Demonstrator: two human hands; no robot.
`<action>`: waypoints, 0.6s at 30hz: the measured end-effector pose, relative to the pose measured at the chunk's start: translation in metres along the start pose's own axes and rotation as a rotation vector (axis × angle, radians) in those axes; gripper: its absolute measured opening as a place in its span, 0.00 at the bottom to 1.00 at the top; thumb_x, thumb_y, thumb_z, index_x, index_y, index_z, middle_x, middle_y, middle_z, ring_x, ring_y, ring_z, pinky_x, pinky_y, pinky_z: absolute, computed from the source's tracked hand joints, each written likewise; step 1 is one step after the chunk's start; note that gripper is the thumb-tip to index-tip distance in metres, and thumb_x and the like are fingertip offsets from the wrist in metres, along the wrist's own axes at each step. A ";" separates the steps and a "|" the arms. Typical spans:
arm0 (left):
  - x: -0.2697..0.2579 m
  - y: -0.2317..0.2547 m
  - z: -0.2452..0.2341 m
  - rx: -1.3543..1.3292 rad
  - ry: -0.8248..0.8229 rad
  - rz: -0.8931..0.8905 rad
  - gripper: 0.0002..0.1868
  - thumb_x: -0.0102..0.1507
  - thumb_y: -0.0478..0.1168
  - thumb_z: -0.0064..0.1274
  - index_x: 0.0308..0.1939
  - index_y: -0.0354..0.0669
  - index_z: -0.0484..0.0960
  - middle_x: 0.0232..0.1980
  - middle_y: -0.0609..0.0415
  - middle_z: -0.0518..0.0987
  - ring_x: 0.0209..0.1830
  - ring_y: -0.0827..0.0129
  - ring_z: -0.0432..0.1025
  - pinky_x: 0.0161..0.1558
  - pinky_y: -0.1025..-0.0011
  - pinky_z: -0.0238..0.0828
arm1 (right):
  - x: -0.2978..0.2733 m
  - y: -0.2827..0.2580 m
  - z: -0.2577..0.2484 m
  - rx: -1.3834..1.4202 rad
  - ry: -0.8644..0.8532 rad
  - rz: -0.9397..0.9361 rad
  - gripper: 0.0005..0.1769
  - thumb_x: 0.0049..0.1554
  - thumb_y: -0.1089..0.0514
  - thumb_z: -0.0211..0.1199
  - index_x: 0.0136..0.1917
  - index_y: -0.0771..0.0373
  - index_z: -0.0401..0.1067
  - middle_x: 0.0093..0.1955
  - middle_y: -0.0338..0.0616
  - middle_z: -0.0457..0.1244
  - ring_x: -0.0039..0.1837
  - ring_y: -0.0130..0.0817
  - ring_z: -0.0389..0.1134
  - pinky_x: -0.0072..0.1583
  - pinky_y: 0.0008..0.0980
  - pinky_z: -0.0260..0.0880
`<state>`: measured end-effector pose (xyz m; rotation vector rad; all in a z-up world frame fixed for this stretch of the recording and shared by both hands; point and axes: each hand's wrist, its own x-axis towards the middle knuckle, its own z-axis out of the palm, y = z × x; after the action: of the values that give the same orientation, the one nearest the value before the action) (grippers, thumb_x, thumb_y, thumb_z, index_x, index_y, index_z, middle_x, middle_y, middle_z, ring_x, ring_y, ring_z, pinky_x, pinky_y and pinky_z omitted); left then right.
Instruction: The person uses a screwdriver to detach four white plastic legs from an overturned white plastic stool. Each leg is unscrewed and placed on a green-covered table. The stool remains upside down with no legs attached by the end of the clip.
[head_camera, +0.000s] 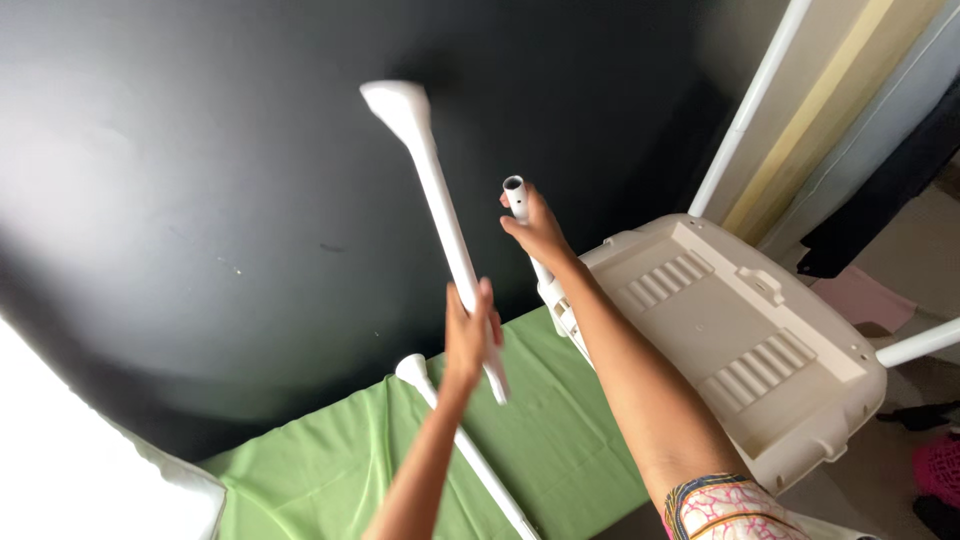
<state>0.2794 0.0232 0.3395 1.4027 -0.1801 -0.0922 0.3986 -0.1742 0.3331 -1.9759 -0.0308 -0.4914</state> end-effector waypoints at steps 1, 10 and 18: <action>-0.018 -0.031 -0.002 0.005 -0.001 -0.073 0.20 0.69 0.56 0.46 0.40 0.45 0.61 0.22 0.56 0.68 0.14 0.72 0.65 0.16 0.71 0.64 | -0.006 0.009 0.004 -0.040 0.008 -0.060 0.28 0.54 0.59 0.67 0.66 0.58 0.62 0.65 0.49 0.64 0.69 0.43 0.66 0.67 0.45 0.65; -0.119 -0.297 -0.011 0.436 0.181 -0.575 0.22 0.70 0.54 0.48 0.51 0.38 0.67 0.46 0.38 0.75 0.47 0.47 0.73 0.49 0.51 0.72 | -0.062 0.048 -0.003 -0.432 -0.194 0.416 0.50 0.53 0.59 0.64 0.80 0.51 0.40 0.74 0.59 0.55 0.72 0.57 0.61 0.69 0.51 0.65; -0.133 -0.330 0.014 0.693 0.316 -0.663 0.29 0.71 0.50 0.46 0.72 0.51 0.54 0.67 0.40 0.62 0.68 0.44 0.58 0.61 0.48 0.66 | -0.073 0.060 -0.001 -0.419 -0.138 0.294 0.58 0.52 0.61 0.65 0.84 0.51 0.31 0.81 0.57 0.47 0.77 0.57 0.56 0.72 0.49 0.61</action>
<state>0.1602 -0.0230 0.0068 2.0982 0.5758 -0.3786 0.3453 -0.1880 0.2558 -2.3708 0.2932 -0.1755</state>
